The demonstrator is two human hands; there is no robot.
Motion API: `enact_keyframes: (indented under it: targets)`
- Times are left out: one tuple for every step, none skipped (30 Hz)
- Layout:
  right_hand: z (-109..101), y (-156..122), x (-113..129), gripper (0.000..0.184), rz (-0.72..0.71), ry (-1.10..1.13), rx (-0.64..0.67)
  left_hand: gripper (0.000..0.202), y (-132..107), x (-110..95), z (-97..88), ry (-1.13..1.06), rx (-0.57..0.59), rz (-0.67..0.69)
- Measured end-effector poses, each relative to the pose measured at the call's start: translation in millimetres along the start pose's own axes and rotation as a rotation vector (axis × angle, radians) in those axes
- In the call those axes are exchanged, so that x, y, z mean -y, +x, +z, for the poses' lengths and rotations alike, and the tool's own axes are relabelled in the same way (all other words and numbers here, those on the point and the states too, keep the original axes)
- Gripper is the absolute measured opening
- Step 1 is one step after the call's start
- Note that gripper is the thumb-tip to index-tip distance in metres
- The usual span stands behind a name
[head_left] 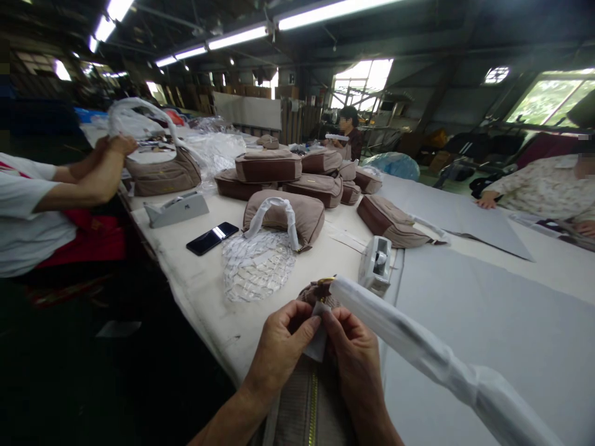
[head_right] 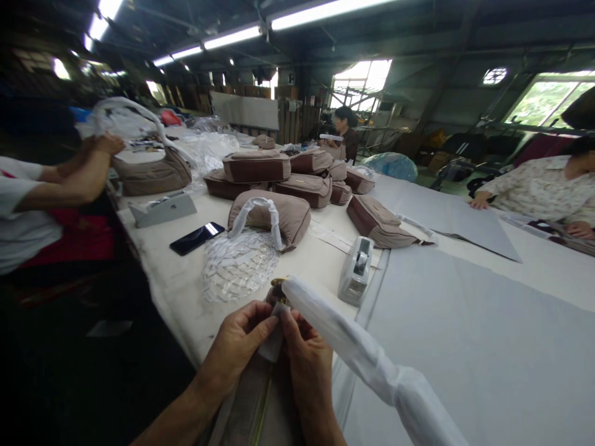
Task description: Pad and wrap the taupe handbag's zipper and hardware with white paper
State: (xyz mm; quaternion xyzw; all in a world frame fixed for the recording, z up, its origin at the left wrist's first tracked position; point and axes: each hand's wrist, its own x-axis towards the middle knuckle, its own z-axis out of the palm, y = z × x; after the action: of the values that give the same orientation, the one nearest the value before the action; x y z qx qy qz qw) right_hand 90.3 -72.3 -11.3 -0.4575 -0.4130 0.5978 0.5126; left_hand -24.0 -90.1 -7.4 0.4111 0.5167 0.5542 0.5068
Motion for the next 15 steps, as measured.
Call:
enact_keyframes:
  targets:
    - [1.2, 1.5, 1.2, 0.036, -0.054, -0.062, 0.012, 0.025, 1.0, -0.3, 0.2, -0.044, -0.01, -0.007]
    - [1.3, 3.4, 2.7, 0.033, -0.126, -0.131, 0.023, 0.025, 2.3, -0.4, 1.2, -0.08, -0.028, -0.008]
    - [0.1, 5.6, 4.5, 0.028, -0.208, -0.2, 0.021, 0.025, 3.7, -0.6, 2.7, -0.099, -0.05, -0.004]
    - [-2.3, 7.9, 6.7, 0.024, -0.302, -0.27, 0.007, 0.024, 4.9, -1.0, 4.3, -0.098, -0.068, 0.009]
    - [-6.0, 10.3, 9.4, 0.02, -0.418, -0.352, -0.012, 0.024, 5.8, -1.6, 5.8, -0.072, -0.084, 0.028]
    - [-10.5, 12.8, 12.9, 0.018, -0.554, -0.446, -0.022, 0.023, 6.2, -2.4, 7.1, -0.021, -0.096, 0.056]
    - [-15.5, 15.6, 17.3, 0.017, -0.7, -0.56, 0.0, 0.021, 6.3, -3.6, 8.1, 0.052, -0.104, 0.092]
    - [-20.4, 19.1, 22.7, 0.02, -0.836, -0.702, 0.064, 0.019, 6.0, -5.1, 8.7, 0.139, -0.115, 0.137]
    - [-24.7, 23.3, 28.8, 0.025, -0.951, -0.852, 0.163, 0.016, 5.8, -6.6, 9.0, 0.227, -0.127, 0.187]
    - [-27.9, 28.4, 35.3, 0.029, -1.045, -0.978, 0.279, 0.013, 5.7, -8.2, 9.2, 0.304, -0.14, 0.235]
    - [-29.7, 34.2, 41.7, 0.032, -1.107, -1.065, 0.381, 0.011, 5.8, -9.4, 9.3, 0.362, -0.15, 0.277]
    - [-30.1, 40.3, 47.6, 0.032, -1.137, -1.116, 0.465, 0.011, 6.2, -10.3, 9.3, 0.396, -0.154, 0.307]
    - [-29.3, 46.4, 52.7, 0.03, -1.138, -1.144, 0.534, 0.011, 6.7, -10.7, 9.3, 0.403, -0.153, 0.322]
    - [-27.6, 51.7, 56.8, 0.027, -1.128, -1.148, 0.574, 0.012, 7.0, -10.5, 9.3, 0.381, -0.144, 0.318]
    - [-25.6, 56.0, 59.8, 0.026, -1.11, -1.144, 0.597, 0.012, 7.2, -9.6, 9.2, 0.337, -0.133, 0.296]
